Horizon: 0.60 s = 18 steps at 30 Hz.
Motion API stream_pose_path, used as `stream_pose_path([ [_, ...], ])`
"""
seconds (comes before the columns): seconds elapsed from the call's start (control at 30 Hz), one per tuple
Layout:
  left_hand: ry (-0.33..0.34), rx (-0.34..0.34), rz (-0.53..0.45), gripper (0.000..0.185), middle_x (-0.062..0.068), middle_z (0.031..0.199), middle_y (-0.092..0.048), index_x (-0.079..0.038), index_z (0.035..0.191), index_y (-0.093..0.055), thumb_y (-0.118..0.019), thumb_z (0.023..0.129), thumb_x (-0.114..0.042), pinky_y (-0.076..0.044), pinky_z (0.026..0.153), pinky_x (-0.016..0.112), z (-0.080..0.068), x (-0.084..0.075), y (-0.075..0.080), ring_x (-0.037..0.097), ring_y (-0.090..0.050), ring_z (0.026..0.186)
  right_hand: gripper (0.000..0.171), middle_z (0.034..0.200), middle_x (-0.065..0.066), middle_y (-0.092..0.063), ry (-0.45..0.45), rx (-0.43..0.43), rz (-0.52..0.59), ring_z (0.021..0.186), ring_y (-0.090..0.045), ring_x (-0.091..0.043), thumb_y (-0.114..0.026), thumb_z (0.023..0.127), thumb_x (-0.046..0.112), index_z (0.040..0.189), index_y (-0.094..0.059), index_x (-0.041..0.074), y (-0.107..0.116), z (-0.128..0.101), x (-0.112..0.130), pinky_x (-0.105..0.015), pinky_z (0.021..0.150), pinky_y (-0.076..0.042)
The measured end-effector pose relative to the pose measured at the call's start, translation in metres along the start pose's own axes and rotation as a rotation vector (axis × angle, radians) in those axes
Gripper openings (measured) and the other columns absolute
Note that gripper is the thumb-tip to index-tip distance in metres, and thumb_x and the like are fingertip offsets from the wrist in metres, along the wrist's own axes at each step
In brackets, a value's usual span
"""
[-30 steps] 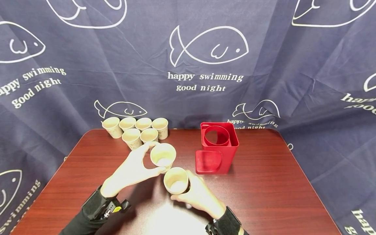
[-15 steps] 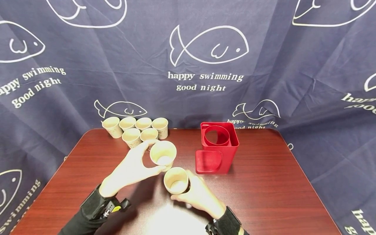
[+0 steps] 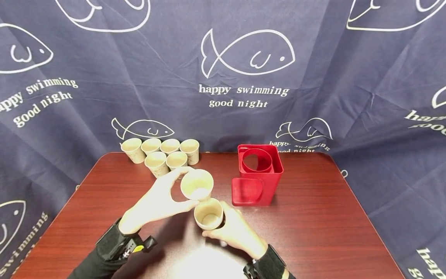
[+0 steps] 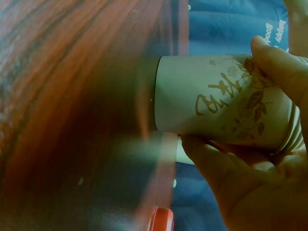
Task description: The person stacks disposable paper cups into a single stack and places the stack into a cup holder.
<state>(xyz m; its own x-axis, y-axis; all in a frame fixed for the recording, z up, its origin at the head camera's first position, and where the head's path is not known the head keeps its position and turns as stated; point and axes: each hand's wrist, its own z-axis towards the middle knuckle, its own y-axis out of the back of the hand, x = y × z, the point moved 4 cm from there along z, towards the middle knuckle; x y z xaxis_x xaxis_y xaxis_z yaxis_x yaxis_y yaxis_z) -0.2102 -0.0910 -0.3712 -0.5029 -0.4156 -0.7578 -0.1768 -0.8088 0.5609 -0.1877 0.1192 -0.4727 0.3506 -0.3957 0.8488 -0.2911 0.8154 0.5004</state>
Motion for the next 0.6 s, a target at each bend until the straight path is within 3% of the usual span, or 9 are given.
stream_pose_path([
  [0.27,-0.047,0.055,0.081,0.073,-0.018,0.129,-0.062,-0.032,0.137,-0.054,-0.091,0.075,-0.045,-0.048,0.105,0.032,-0.005,-0.002,-0.008,0.004,-0.060,0.116,0.071,0.115,0.011,-0.072,-0.003,0.006,0.027,0.101,-0.070,-0.011,-0.096,0.071,0.033,0.132,-0.060,0.029,-0.002,0.001,-0.003,-0.034,0.093,-0.057],
  [0.53,-0.057,0.105,-0.031,0.069,-0.018,0.125,-0.064,-0.033,0.134,-0.057,-0.093,0.075,-0.039,-0.048,0.103,0.027,-0.007,0.003,-0.023,0.004,-0.061,0.113,0.070,0.116,0.014,-0.071,-0.013,0.021,0.042,0.101,-0.068,-0.006,-0.096,0.070,0.031,0.130,-0.059,0.030,-0.002,0.001,-0.004,-0.030,0.093,-0.056],
  [0.6,-0.032,0.120,-0.038,0.069,-0.018,0.124,-0.064,-0.034,0.133,-0.057,-0.093,0.074,-0.039,-0.048,0.104,0.029,-0.008,0.007,-0.026,0.006,-0.062,0.114,0.069,0.114,0.015,-0.071,-0.015,0.020,0.029,0.100,-0.067,-0.005,-0.096,0.071,0.032,0.128,-0.059,0.029,-0.002,0.001,-0.004,-0.029,0.092,-0.056],
])
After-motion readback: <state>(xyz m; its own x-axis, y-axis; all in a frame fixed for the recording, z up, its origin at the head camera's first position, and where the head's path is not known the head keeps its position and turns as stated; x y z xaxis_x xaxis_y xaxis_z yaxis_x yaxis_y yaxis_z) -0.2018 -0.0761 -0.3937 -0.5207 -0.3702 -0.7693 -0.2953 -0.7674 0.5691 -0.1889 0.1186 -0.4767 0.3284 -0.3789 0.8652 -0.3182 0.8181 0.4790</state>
